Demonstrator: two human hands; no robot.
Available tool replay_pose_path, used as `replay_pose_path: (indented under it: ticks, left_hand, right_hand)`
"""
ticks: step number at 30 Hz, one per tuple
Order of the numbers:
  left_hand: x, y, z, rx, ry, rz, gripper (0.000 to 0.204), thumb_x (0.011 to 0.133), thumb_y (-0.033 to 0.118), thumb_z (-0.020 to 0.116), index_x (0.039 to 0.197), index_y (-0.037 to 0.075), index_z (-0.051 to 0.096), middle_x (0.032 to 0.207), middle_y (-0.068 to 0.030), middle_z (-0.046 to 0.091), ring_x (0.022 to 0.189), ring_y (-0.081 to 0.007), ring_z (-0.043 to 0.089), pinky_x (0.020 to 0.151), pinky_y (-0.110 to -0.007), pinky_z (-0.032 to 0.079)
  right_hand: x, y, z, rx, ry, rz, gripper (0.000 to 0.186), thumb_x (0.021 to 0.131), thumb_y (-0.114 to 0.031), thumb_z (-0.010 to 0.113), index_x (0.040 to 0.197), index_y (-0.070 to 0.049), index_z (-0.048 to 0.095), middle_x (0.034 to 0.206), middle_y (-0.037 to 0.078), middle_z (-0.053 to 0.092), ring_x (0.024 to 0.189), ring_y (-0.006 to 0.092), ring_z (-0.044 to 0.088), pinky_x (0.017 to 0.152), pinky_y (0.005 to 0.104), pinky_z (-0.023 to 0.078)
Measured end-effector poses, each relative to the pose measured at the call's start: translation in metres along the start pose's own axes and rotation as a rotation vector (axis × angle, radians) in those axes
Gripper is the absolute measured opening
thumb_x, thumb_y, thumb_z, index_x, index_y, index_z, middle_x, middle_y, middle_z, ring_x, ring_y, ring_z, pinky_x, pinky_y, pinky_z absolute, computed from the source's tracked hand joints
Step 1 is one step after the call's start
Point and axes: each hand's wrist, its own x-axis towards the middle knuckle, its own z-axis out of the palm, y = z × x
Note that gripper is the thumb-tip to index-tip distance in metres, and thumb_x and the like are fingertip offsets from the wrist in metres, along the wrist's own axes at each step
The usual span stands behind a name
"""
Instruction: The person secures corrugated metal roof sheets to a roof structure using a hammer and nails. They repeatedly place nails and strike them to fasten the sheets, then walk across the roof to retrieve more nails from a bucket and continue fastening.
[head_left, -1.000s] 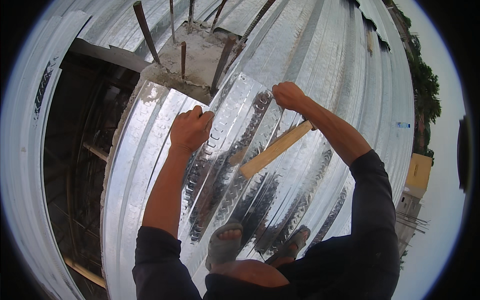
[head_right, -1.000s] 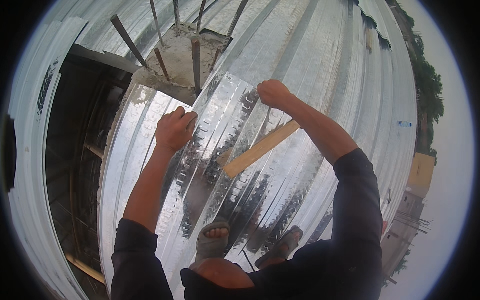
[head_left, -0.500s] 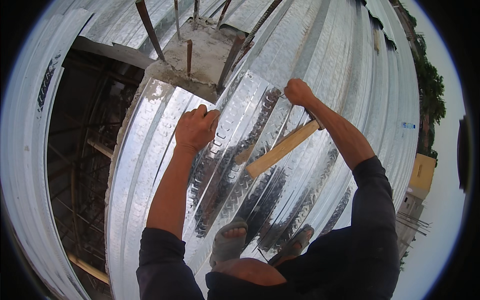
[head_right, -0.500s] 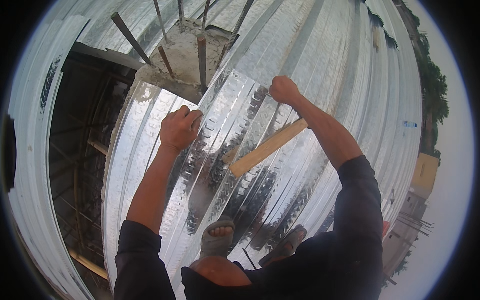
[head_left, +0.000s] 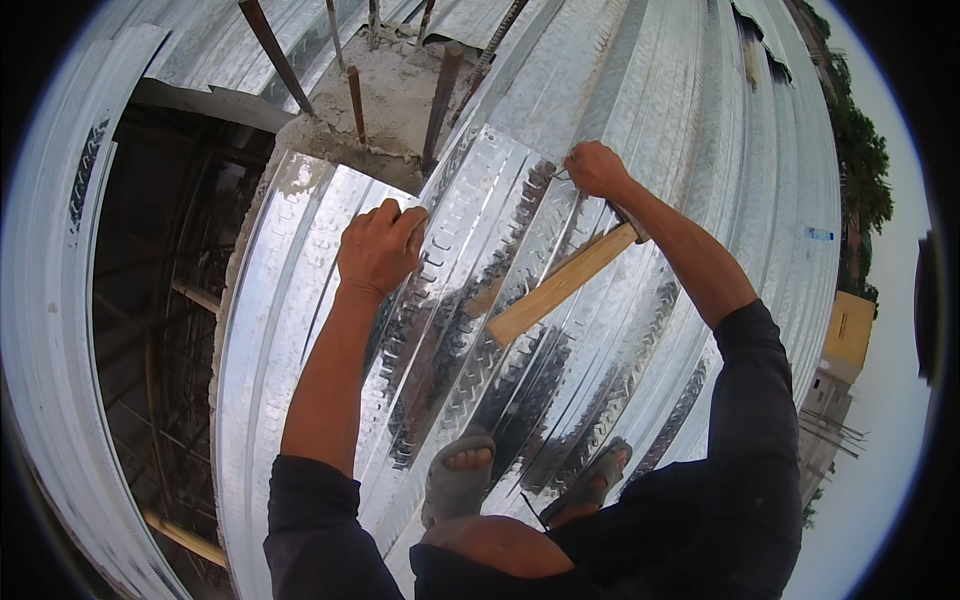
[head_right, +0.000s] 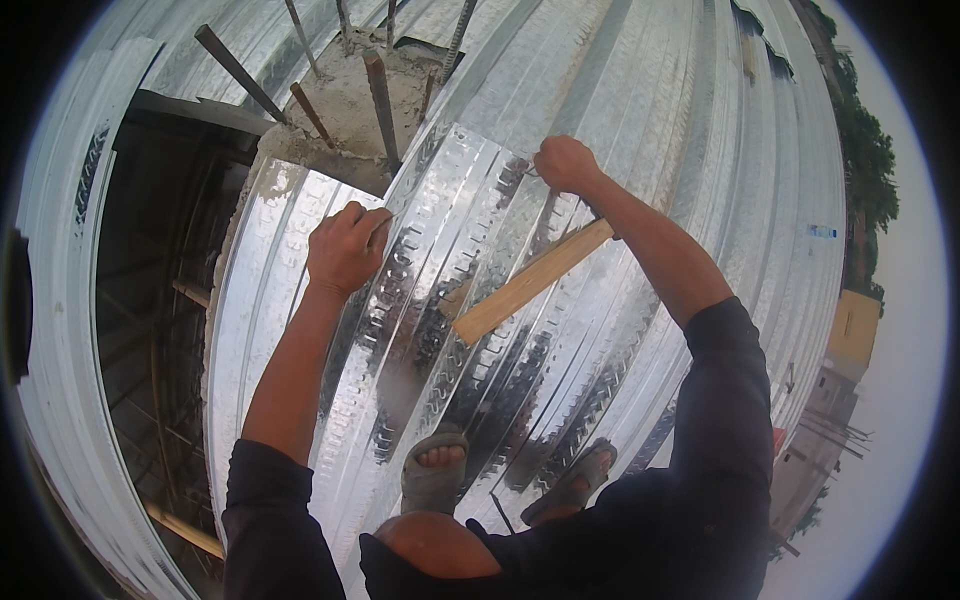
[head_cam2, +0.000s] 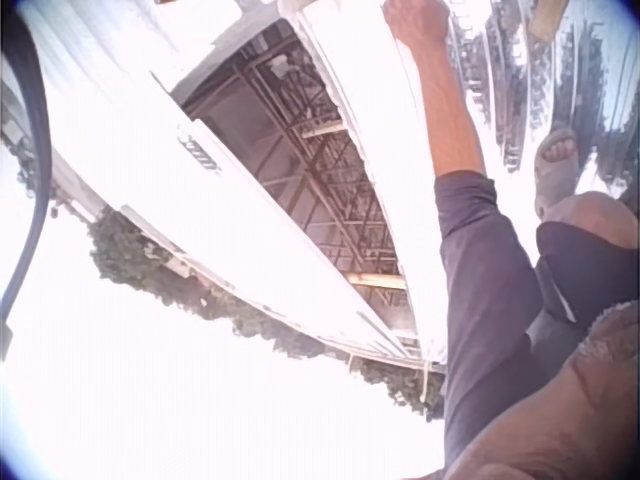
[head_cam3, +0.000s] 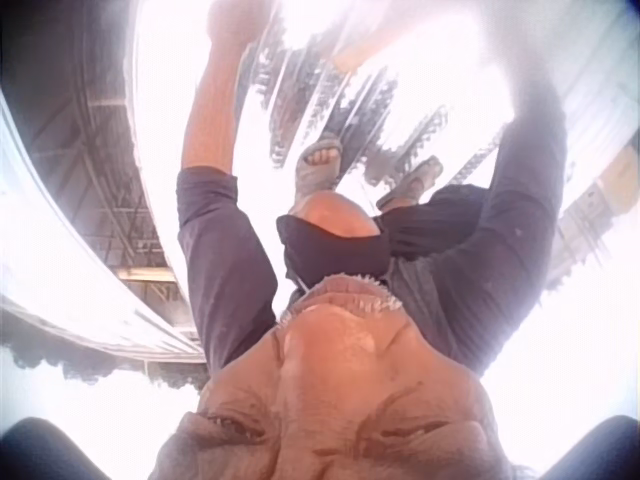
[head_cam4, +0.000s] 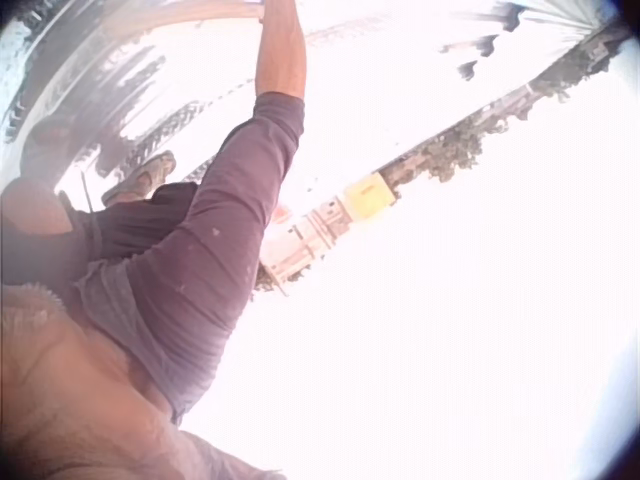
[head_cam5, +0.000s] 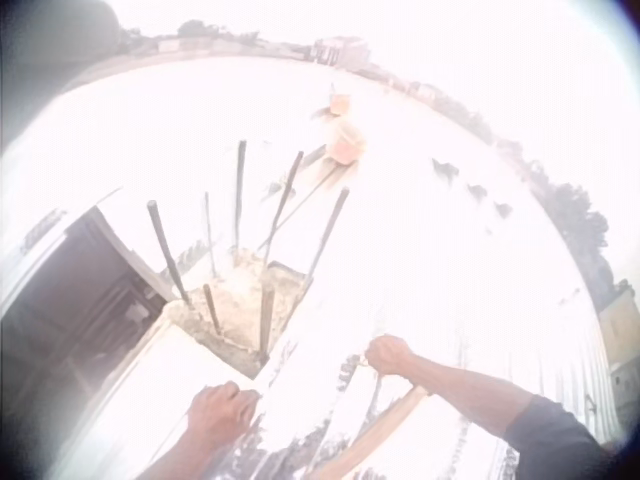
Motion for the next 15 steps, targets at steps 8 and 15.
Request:
replay_pose_path:
  ticks: [8, 15]
  left_hand:
    - [-0.001, 0.002, 0.005, 0.042, -0.019, -0.018, 0.015, 0.084, 0.020, 0.077, 0.098, 0.023, 0.073, 0.082, -0.0031, 0.061, 0.069, -0.0291, 0.067, 0.061, -0.041, 0.055]
    - [0.002, -0.001, 0.001, 0.019, -0.011, -0.026, 0.016, 0.084, 0.019, 0.078, 0.099, 0.023, 0.073, 0.083, -0.0017, 0.062, 0.071, -0.0274, 0.067, 0.063, -0.041, 0.055]
  right_hand:
    - [0.007, 0.004, -0.012, -0.366, -0.082, -0.689, 0.021, 0.091, -0.018, 0.061, 0.086, 0.001, 0.069, 0.085, 0.026, 0.071, 0.083, 0.0424, 0.071, 0.076, 0.0531, 0.056]
    - [-0.004, 0.000, 0.000, 0.009, 0.052, -0.052, 0.023, 0.092, -0.018, 0.061, 0.085, 0.002, 0.069, 0.086, 0.026, 0.071, 0.083, 0.0423, 0.071, 0.076, 0.0523, 0.056]
